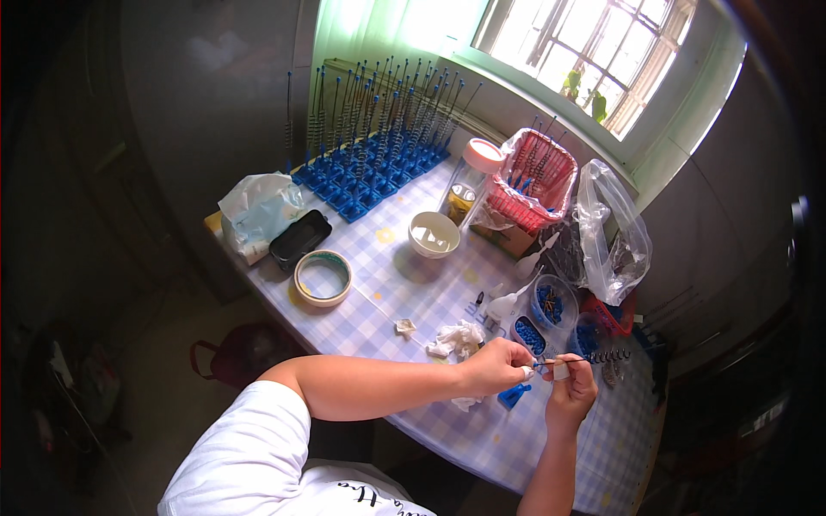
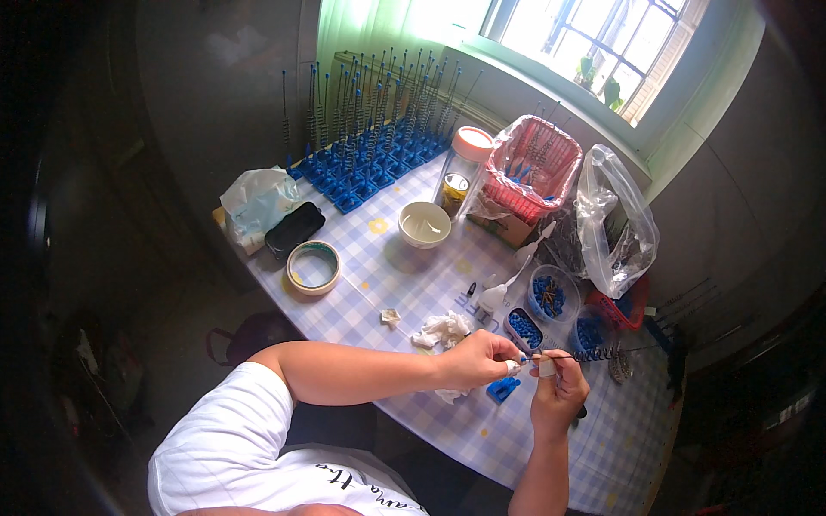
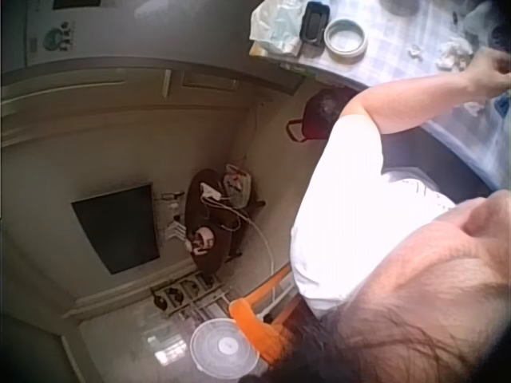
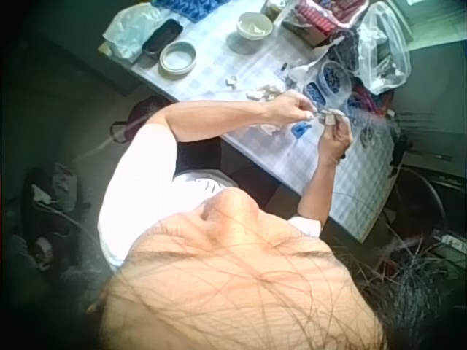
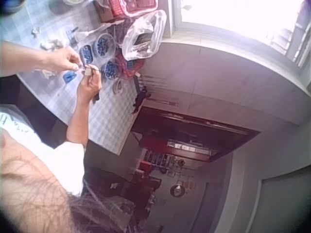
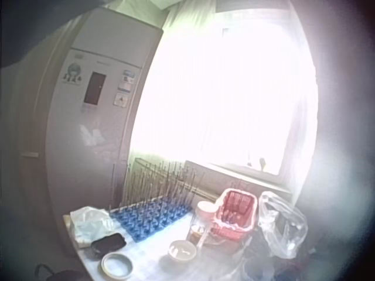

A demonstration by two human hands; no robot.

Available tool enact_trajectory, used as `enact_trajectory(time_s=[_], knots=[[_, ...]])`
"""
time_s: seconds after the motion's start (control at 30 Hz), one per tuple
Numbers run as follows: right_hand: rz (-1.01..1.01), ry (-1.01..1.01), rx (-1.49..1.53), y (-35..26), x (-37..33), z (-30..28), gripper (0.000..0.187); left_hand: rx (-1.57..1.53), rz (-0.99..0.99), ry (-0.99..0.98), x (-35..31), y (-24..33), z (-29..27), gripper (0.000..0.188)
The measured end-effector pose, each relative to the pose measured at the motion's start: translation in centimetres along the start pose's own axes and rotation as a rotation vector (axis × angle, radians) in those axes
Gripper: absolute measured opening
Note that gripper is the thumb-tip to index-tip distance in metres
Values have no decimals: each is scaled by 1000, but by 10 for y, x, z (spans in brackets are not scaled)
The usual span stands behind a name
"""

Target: The person assembles small blue and white plastic components onto a metal rod at a workspace, using an adhesive bottle to secure the parts.

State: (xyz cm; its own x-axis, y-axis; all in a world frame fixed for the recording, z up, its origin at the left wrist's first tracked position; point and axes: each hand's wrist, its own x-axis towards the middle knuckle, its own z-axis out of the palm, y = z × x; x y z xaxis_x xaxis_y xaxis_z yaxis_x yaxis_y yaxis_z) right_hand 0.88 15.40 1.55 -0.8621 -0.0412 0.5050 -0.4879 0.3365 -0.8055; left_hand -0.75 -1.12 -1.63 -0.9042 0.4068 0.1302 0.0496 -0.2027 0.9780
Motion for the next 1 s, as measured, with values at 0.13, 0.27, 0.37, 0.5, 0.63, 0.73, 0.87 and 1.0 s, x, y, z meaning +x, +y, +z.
enact_trajectory(time_s=[0.13, 0.27, 0.37, 0.5, 0.63, 0.73, 0.87, 1.0], knots=[[-2, 7, 12, 0, 0, 1, 5, -25, 0, 1, 0, -1, 0, 20], [1, 2, 6, 0, 0, 0, 4, -29, 17, -2, 0, -1, 0, 20], [0, 4, -5, -2, 0, 1, 4, -35, -28, -17, 0, 0, 0, 20], [-1, 3, -18, -2, 1, 1, 4, -36, 4, -13, 2, -6, 1, 20], [-4, 6, -17, -1, 1, 1, 4, -40, 14, -8, 2, -6, 1, 19], [-4, 4, -17, -2, 0, 1, 4, -37, 7, -4, 0, -3, 1, 18], [-13, 8, -11, -2, 0, 2, 4, -35, -6, -1, -1, 1, 1, 18], [-13, 12, -14, 0, 0, 1, 4, -20, 5, 6, 0, -1, 1, 19]])
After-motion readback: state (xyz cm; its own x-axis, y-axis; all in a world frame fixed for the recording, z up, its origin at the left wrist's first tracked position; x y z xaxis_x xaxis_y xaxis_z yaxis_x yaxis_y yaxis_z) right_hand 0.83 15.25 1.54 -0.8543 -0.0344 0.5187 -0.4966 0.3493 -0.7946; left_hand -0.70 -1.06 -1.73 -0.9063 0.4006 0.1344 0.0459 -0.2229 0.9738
